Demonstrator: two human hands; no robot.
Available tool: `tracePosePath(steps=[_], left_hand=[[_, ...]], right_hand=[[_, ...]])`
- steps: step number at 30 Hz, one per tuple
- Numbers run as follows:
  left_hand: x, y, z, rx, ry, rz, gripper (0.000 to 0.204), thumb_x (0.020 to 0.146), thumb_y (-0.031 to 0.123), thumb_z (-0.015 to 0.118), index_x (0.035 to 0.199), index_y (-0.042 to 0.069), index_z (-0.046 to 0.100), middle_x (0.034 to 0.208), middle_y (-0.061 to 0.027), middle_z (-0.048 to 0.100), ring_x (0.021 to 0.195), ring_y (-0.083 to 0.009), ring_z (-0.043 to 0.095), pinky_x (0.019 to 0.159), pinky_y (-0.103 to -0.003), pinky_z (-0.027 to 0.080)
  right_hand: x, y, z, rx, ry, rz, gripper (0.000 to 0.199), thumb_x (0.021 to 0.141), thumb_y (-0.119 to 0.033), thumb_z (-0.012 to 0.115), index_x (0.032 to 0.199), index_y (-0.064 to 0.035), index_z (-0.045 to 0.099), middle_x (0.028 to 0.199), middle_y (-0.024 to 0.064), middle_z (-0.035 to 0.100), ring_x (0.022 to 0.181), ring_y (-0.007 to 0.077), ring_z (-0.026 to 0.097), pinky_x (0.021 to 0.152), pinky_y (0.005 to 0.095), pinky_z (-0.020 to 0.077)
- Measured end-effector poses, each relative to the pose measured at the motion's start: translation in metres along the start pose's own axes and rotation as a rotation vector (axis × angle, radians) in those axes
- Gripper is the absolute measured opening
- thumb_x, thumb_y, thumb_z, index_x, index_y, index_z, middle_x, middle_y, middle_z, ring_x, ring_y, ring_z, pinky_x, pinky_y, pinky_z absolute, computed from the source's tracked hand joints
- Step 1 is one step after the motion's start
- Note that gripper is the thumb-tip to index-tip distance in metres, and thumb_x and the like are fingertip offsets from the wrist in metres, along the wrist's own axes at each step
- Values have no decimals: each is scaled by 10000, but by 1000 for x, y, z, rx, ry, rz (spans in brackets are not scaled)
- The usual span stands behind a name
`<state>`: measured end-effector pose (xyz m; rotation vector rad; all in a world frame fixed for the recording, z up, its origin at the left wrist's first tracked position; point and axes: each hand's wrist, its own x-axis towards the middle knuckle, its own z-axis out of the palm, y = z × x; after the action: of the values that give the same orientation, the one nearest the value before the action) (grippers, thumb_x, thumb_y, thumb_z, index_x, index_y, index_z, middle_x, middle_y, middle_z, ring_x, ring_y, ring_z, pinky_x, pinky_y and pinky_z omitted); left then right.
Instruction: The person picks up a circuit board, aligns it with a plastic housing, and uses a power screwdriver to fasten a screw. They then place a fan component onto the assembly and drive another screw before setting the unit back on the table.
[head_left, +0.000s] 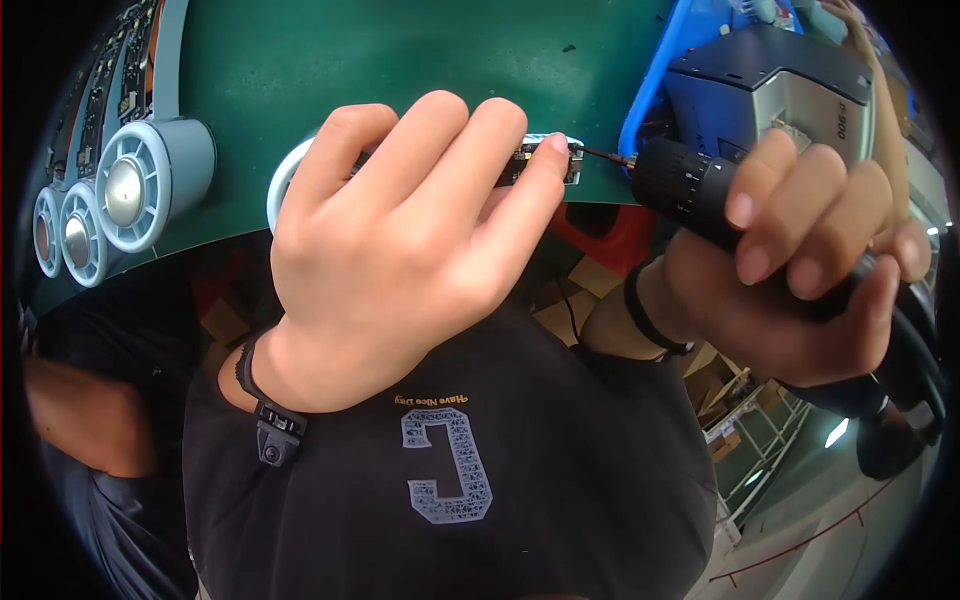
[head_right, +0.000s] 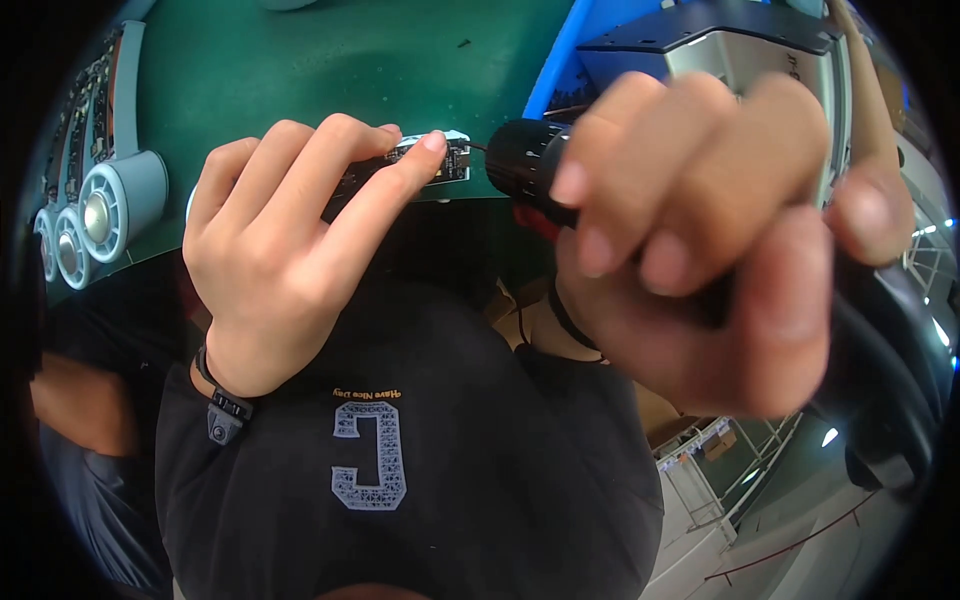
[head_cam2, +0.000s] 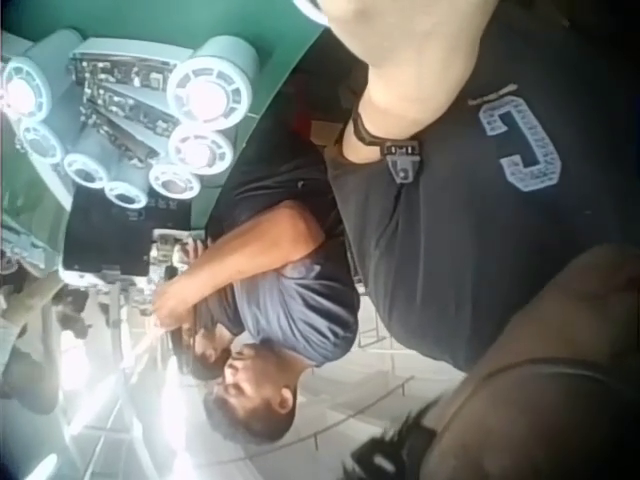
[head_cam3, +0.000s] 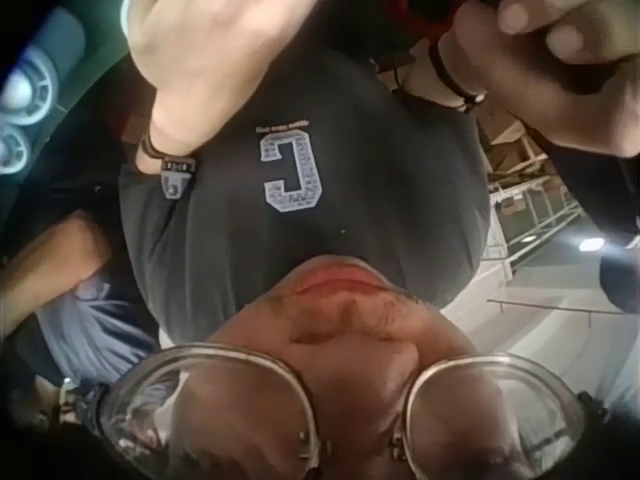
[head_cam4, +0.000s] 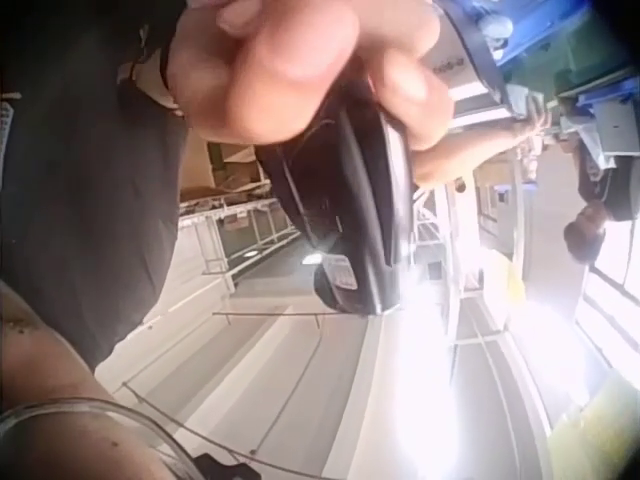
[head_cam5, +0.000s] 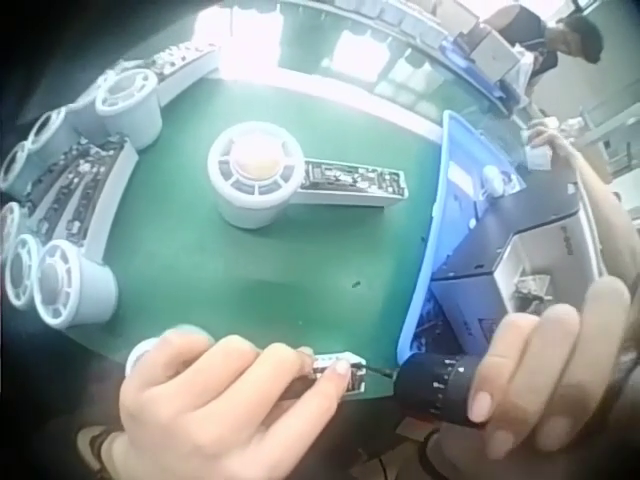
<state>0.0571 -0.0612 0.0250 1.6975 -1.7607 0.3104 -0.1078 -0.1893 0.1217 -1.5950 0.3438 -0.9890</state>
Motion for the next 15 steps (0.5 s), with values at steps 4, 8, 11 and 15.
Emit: tracePosePath(steps=[4,8,11,15], left_hand=[[1,-1,-5,-4,-25,11,288,775,142,785,1052,207,830,909,75,674,763,-108,621,742,-279,452],[9,1,-14,23,-115,44,356,787,129,776,1128,214,825,943,61,674,806,-121,625,762,-297,469],[18,7,-24,42,-187,62,410,794,118,770,1190,216,815,972,38,677,840,-142,630,784,-316,482],[35,14,-34,26,-383,94,506,773,95,779,1259,231,797,1025,-3,686,882,-200,641,818,-358,496]], right_hand=[[-16,-7,-7,95,304,-279,175,1007,-264,544,907,-122,527,727,-23,483,556,136,447,645,354,443],[-36,-11,-24,-95,488,-423,217,1018,-300,535,951,-101,589,720,-16,488,558,149,456,649,368,447],[-51,-4,-24,-158,514,-349,269,1026,-337,533,976,-90,625,716,-12,489,557,155,465,647,375,450],[-66,-2,-15,-79,563,-346,335,1043,-387,509,988,-81,634,727,1,511,562,160,490,651,383,464]])
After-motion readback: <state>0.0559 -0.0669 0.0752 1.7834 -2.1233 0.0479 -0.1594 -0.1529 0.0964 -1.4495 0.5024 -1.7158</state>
